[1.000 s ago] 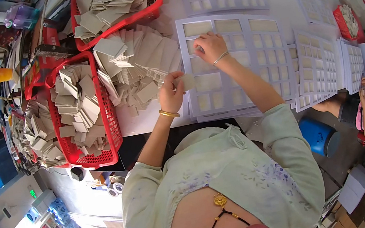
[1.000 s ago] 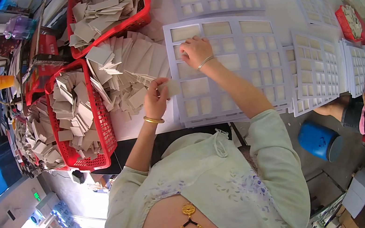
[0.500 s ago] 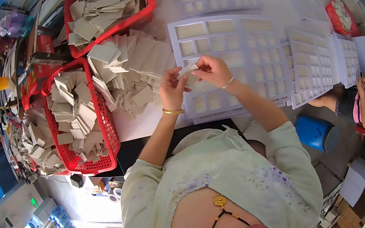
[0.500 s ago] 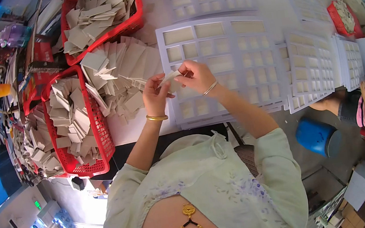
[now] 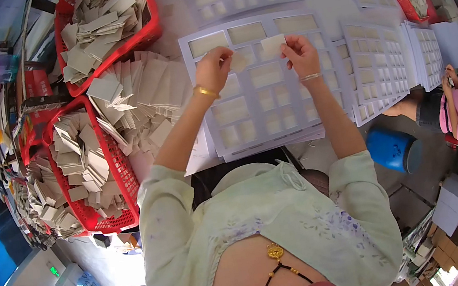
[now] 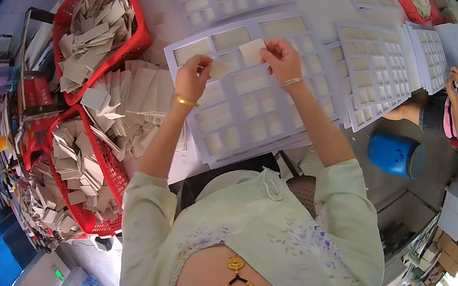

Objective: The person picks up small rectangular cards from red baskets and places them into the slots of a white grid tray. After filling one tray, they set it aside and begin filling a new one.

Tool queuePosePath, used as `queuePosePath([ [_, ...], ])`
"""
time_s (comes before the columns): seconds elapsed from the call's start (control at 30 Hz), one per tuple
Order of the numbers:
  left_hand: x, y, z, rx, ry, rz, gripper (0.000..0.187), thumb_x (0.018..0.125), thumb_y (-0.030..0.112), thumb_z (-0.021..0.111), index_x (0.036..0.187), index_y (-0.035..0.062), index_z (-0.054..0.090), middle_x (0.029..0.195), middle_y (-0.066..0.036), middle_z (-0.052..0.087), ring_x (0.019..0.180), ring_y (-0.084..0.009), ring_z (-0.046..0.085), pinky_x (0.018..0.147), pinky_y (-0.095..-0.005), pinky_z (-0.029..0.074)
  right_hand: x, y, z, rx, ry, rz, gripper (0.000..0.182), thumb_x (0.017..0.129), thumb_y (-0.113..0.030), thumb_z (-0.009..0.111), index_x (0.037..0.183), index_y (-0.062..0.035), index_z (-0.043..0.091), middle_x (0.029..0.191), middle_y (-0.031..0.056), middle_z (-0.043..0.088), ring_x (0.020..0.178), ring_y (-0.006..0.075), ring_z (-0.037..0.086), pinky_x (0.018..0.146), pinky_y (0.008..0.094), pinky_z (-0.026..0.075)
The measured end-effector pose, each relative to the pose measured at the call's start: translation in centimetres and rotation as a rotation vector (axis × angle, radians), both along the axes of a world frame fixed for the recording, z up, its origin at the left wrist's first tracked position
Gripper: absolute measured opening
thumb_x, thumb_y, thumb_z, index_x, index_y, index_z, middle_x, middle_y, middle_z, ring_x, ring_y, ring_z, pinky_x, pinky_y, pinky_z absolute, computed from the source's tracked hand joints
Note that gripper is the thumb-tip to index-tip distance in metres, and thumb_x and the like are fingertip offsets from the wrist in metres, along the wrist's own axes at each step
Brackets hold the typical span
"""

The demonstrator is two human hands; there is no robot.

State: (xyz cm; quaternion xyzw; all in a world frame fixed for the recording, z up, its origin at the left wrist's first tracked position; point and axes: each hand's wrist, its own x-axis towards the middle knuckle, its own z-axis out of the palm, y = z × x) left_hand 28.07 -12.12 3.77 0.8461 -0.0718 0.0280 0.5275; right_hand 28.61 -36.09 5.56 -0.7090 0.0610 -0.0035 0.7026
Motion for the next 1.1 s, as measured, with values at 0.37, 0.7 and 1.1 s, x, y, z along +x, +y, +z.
queuePosePath([
  [0.37,5.4,-3.6,-3.5,0.443,0.011,-0.084,0.006,0.079,0.013,0.061,0.084,0.01,0.063,0.082,-0.007,0.066,0.08,-0.0291,0.062,0.068,-0.0391,0.049,5.9,-1.6,-1.8,-0.544,0.04,0.426,0.013,0.081,-0.007,0.061,0.094,-0.0039,0.062,0.081,0.0056,0.067,0.074,0.0146,0.063,0.068,0.0281,0.05],
  [0.7,4.2,-4.5,-2.8,0.591,-0.036,-0.066,0.007,0.082,0.016,0.059,0.088,0.0146,0.063,0.09,-0.003,0.063,0.081,-0.0283,0.061,0.068,-0.0384,0.051,7.3,-1.1,-3.6,-0.884,-0.223,0.631,0.014,0.076,-0.008,0.063,0.09,-0.0074,0.062,0.089,0.0064,0.062,0.08,0.0244,0.062,0.072,0.0358,0.05],
  [1.1,-11.7,-1.4,3.4,0.193,-0.295,0.015,0.016,0.08,0.007,0.059,0.094,0.0141,0.061,0.09,-0.004,0.062,0.079,-0.0226,0.062,0.06,-0.0342,0.051,3.9,0.8,-1.8,-1.133,-0.643,0.461,0.005,0.074,-0.011,0.066,0.079,-0.0114,0.067,0.079,0.0102,0.059,0.075,0.0307,0.059,0.065,0.0395,0.047],
])
